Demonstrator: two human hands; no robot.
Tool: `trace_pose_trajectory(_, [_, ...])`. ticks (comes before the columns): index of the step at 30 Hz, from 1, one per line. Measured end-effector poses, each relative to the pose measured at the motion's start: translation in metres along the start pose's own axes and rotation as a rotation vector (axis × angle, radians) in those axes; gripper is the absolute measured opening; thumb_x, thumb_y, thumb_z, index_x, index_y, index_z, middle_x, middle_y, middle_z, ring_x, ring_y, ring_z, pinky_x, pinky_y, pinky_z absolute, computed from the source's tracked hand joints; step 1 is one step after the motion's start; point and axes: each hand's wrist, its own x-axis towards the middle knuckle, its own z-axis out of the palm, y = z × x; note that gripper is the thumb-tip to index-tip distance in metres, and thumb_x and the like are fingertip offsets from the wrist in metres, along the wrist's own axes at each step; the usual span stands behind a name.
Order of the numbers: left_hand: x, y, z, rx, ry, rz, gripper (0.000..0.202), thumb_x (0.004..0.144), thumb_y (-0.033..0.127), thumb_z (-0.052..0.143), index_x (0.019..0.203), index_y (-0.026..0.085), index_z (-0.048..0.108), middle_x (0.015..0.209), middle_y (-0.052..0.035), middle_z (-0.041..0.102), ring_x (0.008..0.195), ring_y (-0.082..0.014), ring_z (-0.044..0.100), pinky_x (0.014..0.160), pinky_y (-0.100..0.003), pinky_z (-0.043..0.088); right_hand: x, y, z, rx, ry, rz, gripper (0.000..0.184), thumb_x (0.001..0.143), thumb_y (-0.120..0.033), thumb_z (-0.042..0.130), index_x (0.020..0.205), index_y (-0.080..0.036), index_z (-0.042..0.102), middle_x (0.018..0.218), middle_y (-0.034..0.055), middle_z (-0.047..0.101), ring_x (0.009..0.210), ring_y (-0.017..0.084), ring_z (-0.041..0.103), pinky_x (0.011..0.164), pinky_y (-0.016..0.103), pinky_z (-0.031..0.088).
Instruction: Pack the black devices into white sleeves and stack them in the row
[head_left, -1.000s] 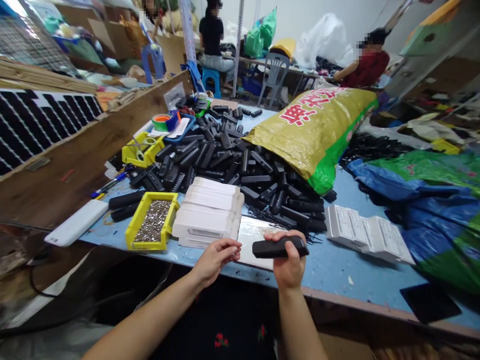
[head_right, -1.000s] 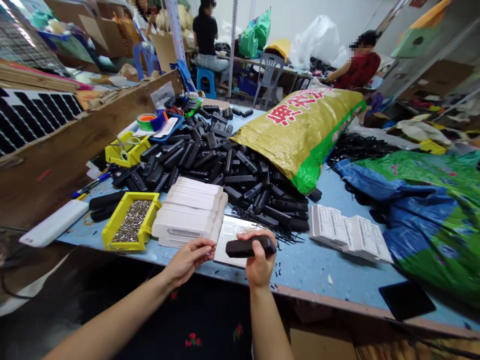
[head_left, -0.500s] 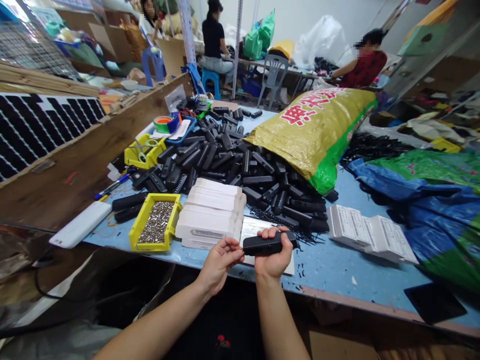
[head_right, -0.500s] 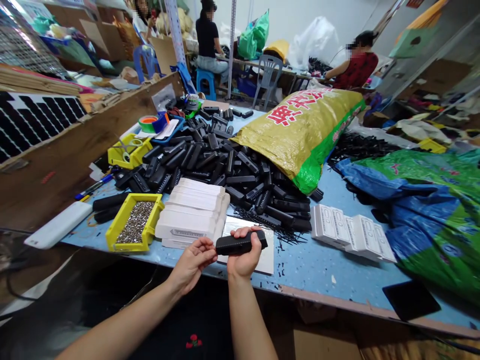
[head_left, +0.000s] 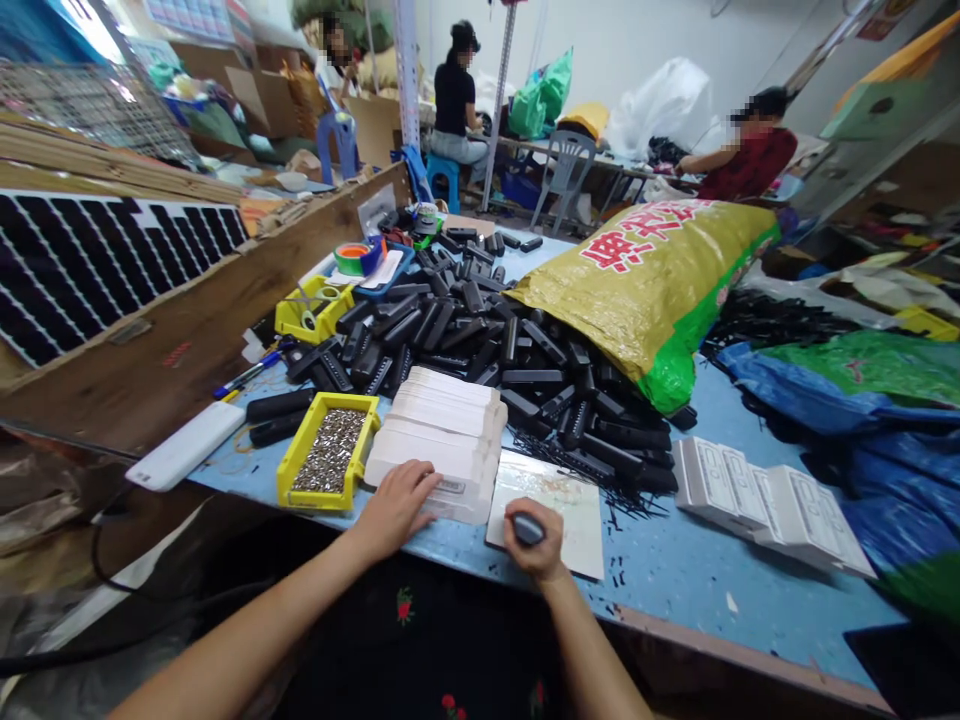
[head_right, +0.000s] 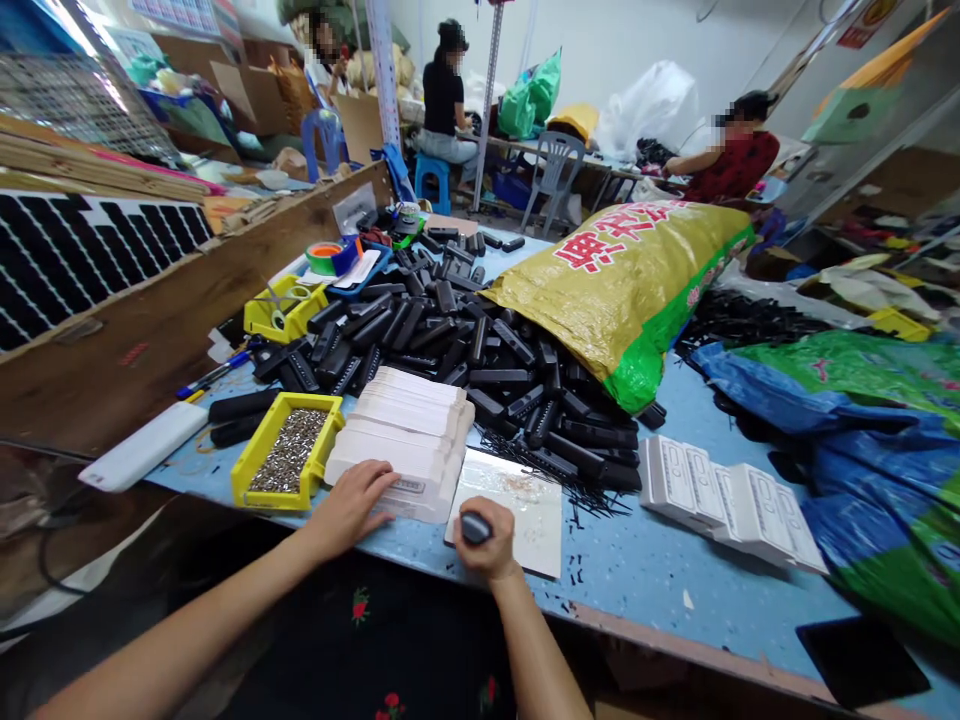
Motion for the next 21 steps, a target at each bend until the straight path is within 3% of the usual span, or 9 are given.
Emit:
trace_pose_trajectory(1, [0.000, -0.010, -0.003, 0.107, -0.053, 0.032, 0.044, 0.077, 0.021, 0.061, 0.120, 0.023, 0.051, 0.124, -0.0100, 0.053, 0.120, -0.0266, 0.046, 0.104, -0.046, 0.035, 0.001, 0.008, -0.006, -0.024, 0.007, 0.046, 0.016, 0.070, -0.032, 0.064, 0.068, -0.020, 0.055, 0.059, -0.0009, 0.057, 0.054, 0.016, 0.056, 0.055, 0.031, 0.047])
trace_pose_trajectory(3, [0.003, -0.019, -0.005, 0.230, -0.122, 0.070, 0.046, 0.077, 0.018, 0.060, 0.122, 0.022, 0.049, 0.124, -0.0102, 0.052, 0.119, -0.0258, 0.046, 0.103, -0.044, 0.034, 0.004, 0.024, -0.015, -0.019, 0.214, 0.175, 0.018, 0.077, -0.036, 0.058, 0.083, -0.019, 0.054, 0.062, -0.0023, 0.056, 0.056, 0.016, 0.057, 0.061, 0.032, 0.049])
trace_pose_trajectory(5, [0.007, -0.017, -0.005, 0.290, -0.163, 0.075, 0.042, 0.077, 0.016, 0.059, 0.118, 0.022, 0.049, 0.118, -0.0093, 0.055, 0.115, -0.0252, 0.048, 0.100, -0.043, 0.035, 0.007, 0.036, -0.023, -0.128, 0.429, 0.279, 0.032, 0.078, -0.040, 0.059, 0.101, -0.019, 0.049, 0.075, -0.0004, 0.059, 0.067, 0.018, 0.060, 0.070, 0.036, 0.050])
trace_pose_trajectory(6, [0.008, -0.013, -0.006, 0.311, -0.179, 0.070, 0.040, 0.077, 0.016, 0.059, 0.116, 0.021, 0.050, 0.114, -0.0087, 0.056, 0.111, -0.0250, 0.049, 0.098, -0.043, 0.036, 0.007, 0.040, -0.027, -0.244, 0.475, 0.289, 0.040, 0.076, -0.041, 0.061, 0.107, -0.019, 0.047, 0.086, 0.0030, 0.060, 0.076, 0.020, 0.061, 0.077, 0.039, 0.049])
trace_pose_trajectory(9, [0.012, -0.002, -0.008, 0.365, -0.192, 0.069, 0.040, 0.076, 0.015, 0.059, 0.114, 0.020, 0.049, 0.114, -0.0091, 0.055, 0.109, -0.0256, 0.049, 0.096, -0.041, 0.035, 0.006, 0.050, -0.036, -0.615, 0.452, 0.113, 0.041, 0.076, -0.043, 0.061, 0.106, -0.016, 0.052, 0.107, 0.0129, 0.055, 0.103, 0.026, 0.053, 0.093, 0.044, 0.040])
trace_pose_trajectory(12, [0.011, 0.001, -0.009, 0.381, -0.180, 0.076, 0.046, 0.077, 0.014, 0.057, 0.121, 0.019, 0.045, 0.125, -0.0119, 0.050, 0.116, -0.0266, 0.045, 0.099, -0.042, 0.032, 0.005, 0.056, -0.040, -0.782, 0.403, -0.065, 0.032, 0.082, -0.040, 0.055, 0.101, -0.014, 0.055, 0.106, 0.0150, 0.055, 0.107, 0.028, 0.049, 0.097, 0.048, 0.035])
trace_pose_trajectory(16, [0.011, 0.004, -0.015, 0.277, -0.205, 0.007, 0.043, 0.077, 0.009, 0.051, 0.119, 0.017, 0.048, 0.125, -0.0152, 0.052, 0.119, -0.0290, 0.045, 0.102, -0.047, 0.029, 0.005, 0.060, -0.046, -0.751, 0.436, -0.118, 0.026, 0.083, -0.035, 0.056, 0.098, -0.014, 0.055, 0.105, 0.0144, 0.055, 0.106, 0.026, 0.050, 0.096, 0.046, 0.037])
trace_pose_trajectory(18, [0.014, 0.010, -0.026, 0.176, -0.279, -0.027, 0.033, 0.076, 0.008, 0.050, 0.107, 0.015, 0.056, 0.112, -0.0152, 0.059, 0.111, -0.0299, 0.051, 0.097, -0.048, 0.034, 0.004, 0.055, -0.048, -0.690, 0.513, -0.118, 0.025, 0.083, -0.034, 0.058, 0.097, -0.014, 0.055, 0.104, 0.0137, 0.054, 0.104, 0.025, 0.050, 0.094, 0.045, 0.038])
trace_pose_trajectory(21, [0.018, 0.026, -0.049, 0.020, -0.392, 0.008, 0.020, 0.078, 0.017, 0.052, 0.096, 0.018, 0.061, 0.097, -0.0099, 0.065, 0.096, -0.0248, 0.060, 0.087, -0.037, 0.044, -0.003, 0.031, -0.040, -0.559, 0.615, -0.160, 0.019, 0.085, -0.029, 0.056, 0.099, -0.017, 0.054, 0.095, 0.0088, 0.054, 0.092, 0.022, 0.053, 0.085, 0.041, 0.043])
